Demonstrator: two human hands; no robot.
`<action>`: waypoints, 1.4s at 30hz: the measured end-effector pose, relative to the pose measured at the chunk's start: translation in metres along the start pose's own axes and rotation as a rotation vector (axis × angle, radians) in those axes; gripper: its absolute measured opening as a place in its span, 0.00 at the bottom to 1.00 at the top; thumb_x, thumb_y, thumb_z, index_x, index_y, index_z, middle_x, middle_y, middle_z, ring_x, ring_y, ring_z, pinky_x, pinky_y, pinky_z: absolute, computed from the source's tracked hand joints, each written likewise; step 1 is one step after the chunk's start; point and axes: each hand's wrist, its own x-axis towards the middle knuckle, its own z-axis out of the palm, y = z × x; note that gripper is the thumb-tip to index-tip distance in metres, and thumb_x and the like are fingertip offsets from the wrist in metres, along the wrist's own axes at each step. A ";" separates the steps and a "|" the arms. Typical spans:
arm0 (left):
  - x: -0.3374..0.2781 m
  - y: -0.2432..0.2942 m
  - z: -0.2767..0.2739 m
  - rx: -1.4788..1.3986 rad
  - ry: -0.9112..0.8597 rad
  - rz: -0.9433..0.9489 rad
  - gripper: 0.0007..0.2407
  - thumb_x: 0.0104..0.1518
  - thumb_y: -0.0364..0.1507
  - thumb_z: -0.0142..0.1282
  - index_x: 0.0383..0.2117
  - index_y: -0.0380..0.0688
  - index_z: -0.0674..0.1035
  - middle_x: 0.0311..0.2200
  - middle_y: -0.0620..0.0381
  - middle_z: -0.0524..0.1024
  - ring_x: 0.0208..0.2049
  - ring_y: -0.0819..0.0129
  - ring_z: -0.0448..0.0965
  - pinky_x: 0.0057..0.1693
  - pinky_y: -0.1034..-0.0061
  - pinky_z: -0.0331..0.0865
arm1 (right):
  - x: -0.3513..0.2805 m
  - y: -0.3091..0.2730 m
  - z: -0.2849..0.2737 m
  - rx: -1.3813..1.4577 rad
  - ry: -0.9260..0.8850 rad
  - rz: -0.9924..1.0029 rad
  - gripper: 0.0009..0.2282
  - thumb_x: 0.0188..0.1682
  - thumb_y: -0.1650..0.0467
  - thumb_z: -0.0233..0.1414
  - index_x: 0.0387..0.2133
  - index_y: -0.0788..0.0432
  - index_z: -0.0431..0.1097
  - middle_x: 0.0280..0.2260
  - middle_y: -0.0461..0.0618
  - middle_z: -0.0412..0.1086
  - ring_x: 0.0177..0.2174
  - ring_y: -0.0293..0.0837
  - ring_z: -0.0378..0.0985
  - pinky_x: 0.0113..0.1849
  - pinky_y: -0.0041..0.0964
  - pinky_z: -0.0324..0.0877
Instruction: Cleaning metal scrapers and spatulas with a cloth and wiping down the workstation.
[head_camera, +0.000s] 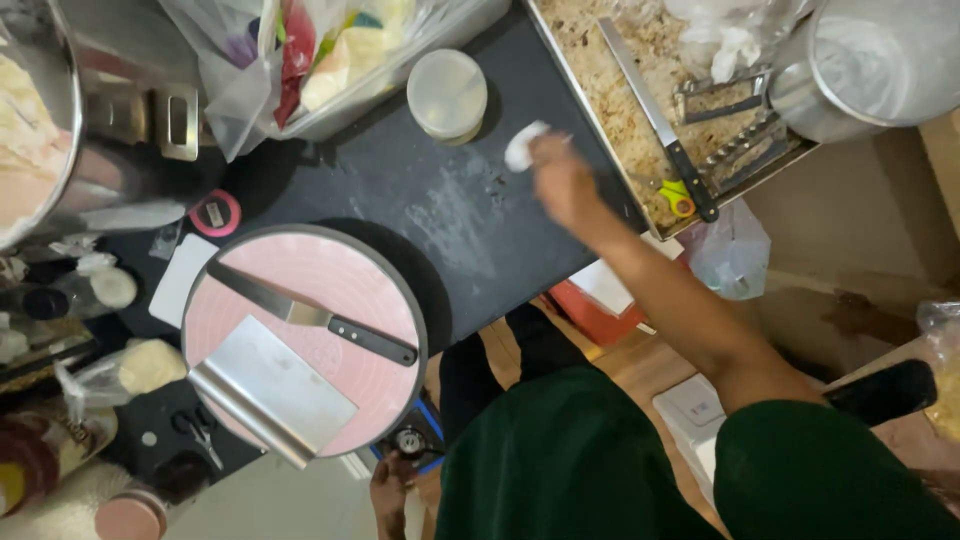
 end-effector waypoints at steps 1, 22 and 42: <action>0.000 -0.002 -0.004 -0.002 -0.004 0.048 0.19 0.63 0.42 0.53 0.51 0.39 0.77 0.31 0.47 0.81 0.27 0.64 0.80 0.32 0.72 0.70 | -0.002 0.002 -0.007 0.152 0.062 0.072 0.11 0.50 0.76 0.48 0.44 0.63 0.72 0.40 0.58 0.70 0.43 0.58 0.72 0.43 0.49 0.72; 0.025 -0.010 0.009 -0.679 -0.324 -0.131 0.17 0.59 0.40 0.51 0.45 0.40 0.75 0.40 0.43 0.80 0.38 0.54 0.84 0.38 0.60 0.79 | -0.075 -0.029 0.025 0.214 0.235 0.139 0.13 0.53 0.80 0.50 0.51 0.67 0.72 0.42 0.61 0.70 0.42 0.56 0.74 0.45 0.45 0.71; -0.013 -0.016 0.042 -0.083 -0.025 0.064 0.18 0.64 0.41 0.49 0.51 0.41 0.76 0.36 0.50 0.81 0.33 0.61 0.83 0.36 0.69 0.75 | -0.086 -0.032 -0.019 0.143 0.021 0.163 0.14 0.51 0.76 0.51 0.50 0.66 0.70 0.40 0.65 0.69 0.41 0.63 0.73 0.44 0.51 0.71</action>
